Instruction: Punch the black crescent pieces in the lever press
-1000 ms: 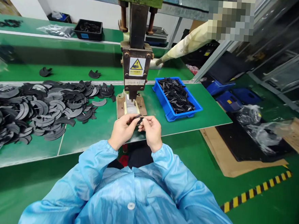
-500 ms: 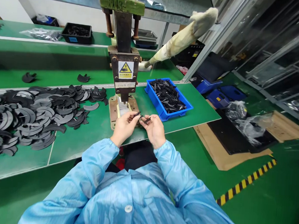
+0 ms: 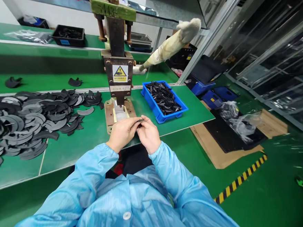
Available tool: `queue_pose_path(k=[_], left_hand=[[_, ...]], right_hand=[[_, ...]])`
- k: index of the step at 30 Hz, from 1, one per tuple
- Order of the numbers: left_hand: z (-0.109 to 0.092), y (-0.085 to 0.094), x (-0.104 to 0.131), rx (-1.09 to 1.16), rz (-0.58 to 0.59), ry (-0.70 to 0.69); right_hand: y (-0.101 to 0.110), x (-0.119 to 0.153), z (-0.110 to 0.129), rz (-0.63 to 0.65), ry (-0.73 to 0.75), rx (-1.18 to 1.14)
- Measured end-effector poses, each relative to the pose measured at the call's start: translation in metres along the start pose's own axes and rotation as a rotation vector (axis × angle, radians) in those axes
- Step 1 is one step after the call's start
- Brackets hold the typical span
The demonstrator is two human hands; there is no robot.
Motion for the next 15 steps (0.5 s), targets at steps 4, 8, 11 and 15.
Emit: queue_pose_path(k=[4, 8, 11, 15], left_hand=[[0.01, 0.007, 0.006, 0.224, 0.002, 0.258], [0.034, 0.029, 0.021, 0.549, 0.035, 0.551], [0.052, 0.048, 0.036, 0.698, 0.057, 0.642], [0.071, 0.066, 0.054, 0.747, 0.06, 0.689]], right_hand=[[0.002, -0.015, 0.023, 0.001, 0.126, 0.107], [0.017, -0.063, 0.084, -0.034, 0.29, 0.222], [0.029, -0.113, 0.127, -0.104, 0.415, 0.337], [0.037, -0.155, 0.147, -0.205, 0.537, 0.546]])
Point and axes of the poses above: each hand's wrist, its own x-axis away from the middle knuckle, its own y-axis out of the back of the hand, z = x × y, the point moved 2 cm from there along -x, towards the middle knuckle, and after that the axes turned 12 degrees about -x, right-handed, at the moved point
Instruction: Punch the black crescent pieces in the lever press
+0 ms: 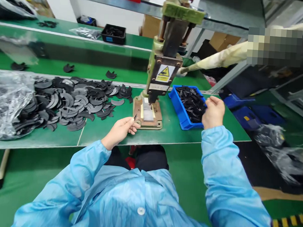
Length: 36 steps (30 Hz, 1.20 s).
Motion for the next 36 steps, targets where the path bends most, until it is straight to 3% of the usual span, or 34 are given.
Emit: queue_pose_path(k=[2, 4, 6, 8, 12, 16, 22, 29, 33, 36], left_hand=[[0.003, 0.012, 0.004, -0.006, -0.013, -0.007], [0.003, 0.022, 0.008, -0.031, -0.028, -0.03], [0.002, 0.031, 0.013, -0.082, -0.031, -0.058], [0.0, 0.037, 0.019, -0.139, -0.019, -0.087], [-0.001, 0.04, 0.035, -0.245, 0.03, -0.122], [-0.001, 0.035, 0.049, -0.308, 0.072, -0.124], [-0.008, 0.028, 0.06, -0.307, 0.118, -0.111], [-0.012, 0.023, 0.069, -0.295, 0.162, -0.119], [-0.009, 0.02, 0.065, -0.184, 0.209, -0.05], [-0.007, 0.015, 0.062, -0.062, 0.273, 0.018]], right_hand=[[-0.003, 0.004, -0.001, -0.001, 0.071, 0.091], [-0.009, 0.027, 0.003, 0.04, 0.176, 0.177], [-0.02, 0.065, 0.011, 0.146, 0.326, 0.272], [-0.034, 0.112, 0.018, 0.331, 0.443, 0.303], [-0.061, 0.198, 0.021, 0.745, 0.416, 0.231], [-0.076, 0.243, 0.016, 0.949, 0.356, 0.181], [-0.082, 0.259, 0.009, 1.046, 0.215, 0.143], [-0.072, 0.263, 0.006, 1.039, 0.147, 0.099], [-0.069, 0.262, 0.006, 1.035, 0.219, 0.078], [-0.069, 0.261, 0.008, 1.045, 0.39, 0.066]])
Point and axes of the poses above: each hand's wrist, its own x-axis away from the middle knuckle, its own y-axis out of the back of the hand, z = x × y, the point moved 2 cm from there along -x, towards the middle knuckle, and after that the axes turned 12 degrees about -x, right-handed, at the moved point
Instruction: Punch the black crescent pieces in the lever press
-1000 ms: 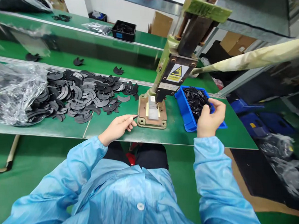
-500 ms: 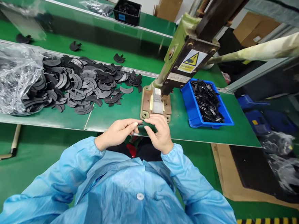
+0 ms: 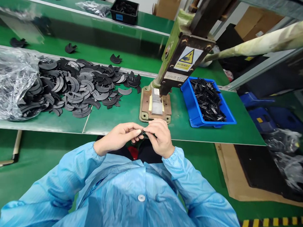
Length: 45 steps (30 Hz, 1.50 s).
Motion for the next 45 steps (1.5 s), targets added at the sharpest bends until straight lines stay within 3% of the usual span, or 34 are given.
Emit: queue_pose_path(k=[3, 6, 9, 12, 13, 15, 17, 20, 23, 32, 37, 40, 43, 45], left_hand=[[0.0, -0.005, -0.005, 0.099, 0.053, 0.009], [-0.004, -0.005, -0.018, 0.101, 0.032, -0.047], [-0.01, 0.005, -0.047, 0.038, -0.106, -0.13], [-0.014, 0.02, -0.09, -0.075, -0.31, -0.208], [-0.015, 0.024, -0.104, -0.145, -0.368, -0.231], [-0.017, 0.03, -0.131, -0.346, -0.442, -0.274], [-0.018, 0.031, -0.15, -0.595, -0.462, -0.313], [-0.02, 0.03, -0.164, -0.926, -0.401, -0.371], [-0.024, 0.028, -0.167, -1.121, -0.329, -0.438], [-0.027, 0.025, -0.165, -1.148, -0.286, -0.502], [-0.031, 0.026, -0.16, -1.166, -0.241, -0.491], [-0.034, 0.052, -0.156, -1.281, -0.268, -0.407], [-0.035, 0.1, -0.152, -1.494, -0.358, -0.191], [-0.033, 0.131, -0.151, -1.611, -0.335, -0.018]], right_hand=[[0.003, -0.004, 0.005, 0.017, 0.136, 0.072], [0.023, -0.014, 0.009, -0.003, 0.175, 0.115], [0.071, -0.037, 0.01, -0.183, 0.195, 0.184], [0.135, -0.077, 0.014, -0.485, 0.255, 0.237], [0.154, -0.093, 0.02, -0.581, 0.343, 0.218], [0.182, -0.127, 0.038, -0.654, 0.421, 0.091], [0.195, -0.158, 0.06, -0.611, 0.456, -0.039], [0.194, -0.185, 0.087, -0.458, 0.429, -0.193], [0.186, -0.184, 0.095, -0.404, 0.424, -0.263], [0.136, -0.082, 0.055, -0.459, 0.387, -0.065], [0.124, -0.06, 0.028, -0.533, 0.463, -0.08], [0.121, -0.062, 0.02, -0.564, 0.501, -0.095], [0.118, -0.065, 0.018, -0.603, 0.51, -0.101], [0.116, -0.066, 0.018, -0.633, 0.522, -0.112]])
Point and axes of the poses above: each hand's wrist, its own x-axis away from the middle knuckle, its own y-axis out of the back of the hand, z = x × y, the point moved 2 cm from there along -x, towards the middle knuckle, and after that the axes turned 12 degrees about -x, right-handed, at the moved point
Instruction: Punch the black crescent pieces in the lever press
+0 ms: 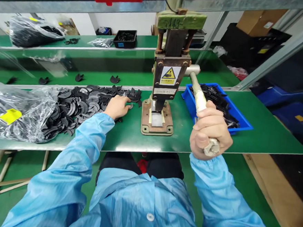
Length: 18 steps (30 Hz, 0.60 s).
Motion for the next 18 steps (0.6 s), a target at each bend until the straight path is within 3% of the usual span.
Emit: queue_pose_path(k=[3, 6, 11, 18], left_hand=[[0.026, -0.007, -0.009, -0.095, 0.17, 0.018], [0.028, -0.011, -0.017, -0.086, 0.231, -0.019], [0.016, -0.005, -0.016, 0.037, 0.158, -0.062], [-0.021, 0.013, 0.012, 0.146, 0.003, -0.268]], right_hand=[[-0.002, 0.001, -0.002, -0.032, 0.014, -0.007], [-0.002, 0.0, -0.003, -0.03, 0.025, -0.005], [0.0, 0.0, -0.002, -0.005, 0.012, 0.026], [-0.001, 0.002, -0.001, -0.035, -0.013, 0.039]])
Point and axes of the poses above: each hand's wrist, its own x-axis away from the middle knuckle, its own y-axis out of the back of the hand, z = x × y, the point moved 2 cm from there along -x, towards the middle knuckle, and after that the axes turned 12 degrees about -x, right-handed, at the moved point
